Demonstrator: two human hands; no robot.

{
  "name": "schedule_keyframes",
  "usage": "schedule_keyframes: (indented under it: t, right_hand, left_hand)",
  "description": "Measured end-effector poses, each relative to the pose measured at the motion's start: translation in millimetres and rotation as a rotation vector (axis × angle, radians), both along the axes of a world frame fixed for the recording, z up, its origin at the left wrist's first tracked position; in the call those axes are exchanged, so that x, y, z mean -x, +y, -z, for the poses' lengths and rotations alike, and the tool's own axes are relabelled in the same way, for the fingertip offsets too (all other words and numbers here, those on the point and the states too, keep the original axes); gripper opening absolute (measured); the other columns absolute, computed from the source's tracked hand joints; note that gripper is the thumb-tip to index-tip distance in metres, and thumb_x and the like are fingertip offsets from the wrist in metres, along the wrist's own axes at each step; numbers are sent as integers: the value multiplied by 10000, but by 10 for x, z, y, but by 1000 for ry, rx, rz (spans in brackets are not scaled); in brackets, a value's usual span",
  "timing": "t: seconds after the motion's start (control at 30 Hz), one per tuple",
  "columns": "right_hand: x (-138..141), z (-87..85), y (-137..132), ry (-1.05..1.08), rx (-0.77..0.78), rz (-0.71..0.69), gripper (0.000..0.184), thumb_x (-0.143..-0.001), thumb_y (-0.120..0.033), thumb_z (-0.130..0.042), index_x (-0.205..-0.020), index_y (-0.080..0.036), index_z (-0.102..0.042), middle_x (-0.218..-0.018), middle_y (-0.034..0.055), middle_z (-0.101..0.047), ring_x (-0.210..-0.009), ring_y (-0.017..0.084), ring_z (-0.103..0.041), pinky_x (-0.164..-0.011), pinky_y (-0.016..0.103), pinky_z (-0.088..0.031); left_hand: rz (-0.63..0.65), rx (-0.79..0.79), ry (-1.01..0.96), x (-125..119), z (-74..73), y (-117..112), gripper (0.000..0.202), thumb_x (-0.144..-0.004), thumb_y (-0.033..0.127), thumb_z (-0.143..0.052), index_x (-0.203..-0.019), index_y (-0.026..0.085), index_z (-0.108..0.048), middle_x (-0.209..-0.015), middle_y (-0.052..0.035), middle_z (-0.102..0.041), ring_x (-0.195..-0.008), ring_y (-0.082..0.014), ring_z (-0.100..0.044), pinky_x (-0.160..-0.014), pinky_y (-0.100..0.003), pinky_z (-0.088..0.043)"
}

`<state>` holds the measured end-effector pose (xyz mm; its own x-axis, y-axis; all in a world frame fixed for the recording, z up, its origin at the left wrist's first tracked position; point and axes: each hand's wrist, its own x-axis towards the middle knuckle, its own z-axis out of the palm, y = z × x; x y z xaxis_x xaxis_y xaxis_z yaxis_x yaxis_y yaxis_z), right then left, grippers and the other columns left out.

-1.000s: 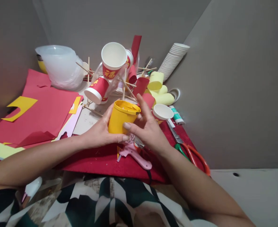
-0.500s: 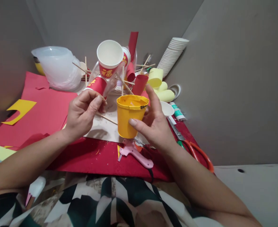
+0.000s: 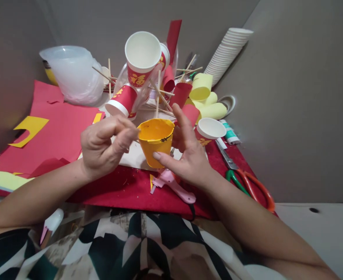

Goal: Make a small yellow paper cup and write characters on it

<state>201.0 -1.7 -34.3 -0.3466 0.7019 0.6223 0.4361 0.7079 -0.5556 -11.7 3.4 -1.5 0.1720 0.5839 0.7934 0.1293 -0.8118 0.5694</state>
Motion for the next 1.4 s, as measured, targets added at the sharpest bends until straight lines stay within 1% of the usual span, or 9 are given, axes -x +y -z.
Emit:
schedule_keyframes:
  t: [0.07,0.17,0.3,0.43,0.57,0.7,0.8,1.1,1.4]
  right_hand:
    - [9,12,2,23,31,-16,917,-903,-362,-682,-1612,-276,-108,-1348,124,-637,-1122,243,-709,-883,362,-636]
    - [28,43,7,54,94,-49,927,-904,-339,-682,-1610,-289,-83,-1400,135,-590,-1159,239,-689,-926,384,-626]
    - [15,71,30,64,159,-90,935,-903,-370,-684,-1604,-320,-68,-1421,126,-570,-1174,240,-674,-970,452,-611]
    - [-67,49,71,129,95,-96,835,-917,-377,-674,-1591,-321,-185,-1351,107,-622,-1170,226,-676,-985,431,-606]
    - [-120,5,84,263,19,29,577,-946,-333,-642,-1484,-289,-438,-1183,79,-709,-1030,199,-722,-917,382,-622]
    - [-97,-60,32,283,-29,144,137,-944,-285,-646,-1054,-226,-701,-900,23,-737,-807,156,-709,-753,312,-592]
    - [-80,-114,-7,195,-47,148,154,-971,-253,-591,-833,-210,-644,-728,-6,-662,-686,127,-635,-678,282,-519]
    - [-147,-168,-22,58,-137,127,312,-1014,-232,-476,-704,-236,-510,-601,-14,-558,-548,120,-527,-547,287,-408]
    - [-196,-198,59,220,-19,109,70,-887,-156,-693,-846,-211,-701,-807,23,-746,-739,147,-697,-688,284,-534]
  left_hand:
    - [8,36,82,6,8,3,88,-904,311,-716,-915,228,-690,-982,-43,-737,-699,-122,-658,-542,-241,-491]
    - [29,104,274,-9,27,25,288,-851,305,-769,-1112,201,-709,-1100,-71,-755,-619,-91,-631,-557,-226,-511]
    - [59,57,359,-18,8,66,102,-894,281,-715,-878,183,-741,-765,-12,-745,-617,-101,-633,-581,-212,-482]
    - [62,108,414,59,-52,62,124,-888,315,-707,-858,201,-743,-762,-7,-744,-633,-120,-639,-612,-236,-487]
    - [7,180,460,198,6,65,152,-862,320,-736,-925,187,-698,-828,-17,-730,-639,-110,-622,-615,-224,-496]
    - [-29,76,526,311,166,129,174,-866,271,-733,-828,180,-590,-734,22,-623,-579,-74,-551,-539,-176,-446]
    - [-10,-6,589,345,228,143,189,-881,199,-715,-787,182,-553,-676,43,-594,-548,-62,-528,-526,-166,-417]
    - [122,-82,737,415,166,64,87,-938,174,-629,-862,195,-592,-734,-4,-702,-606,-109,-653,-553,-198,-460]
    - [52,115,648,450,32,96,138,-875,203,-744,-834,178,-615,-680,43,-648,-505,-46,-521,-490,-142,-422]
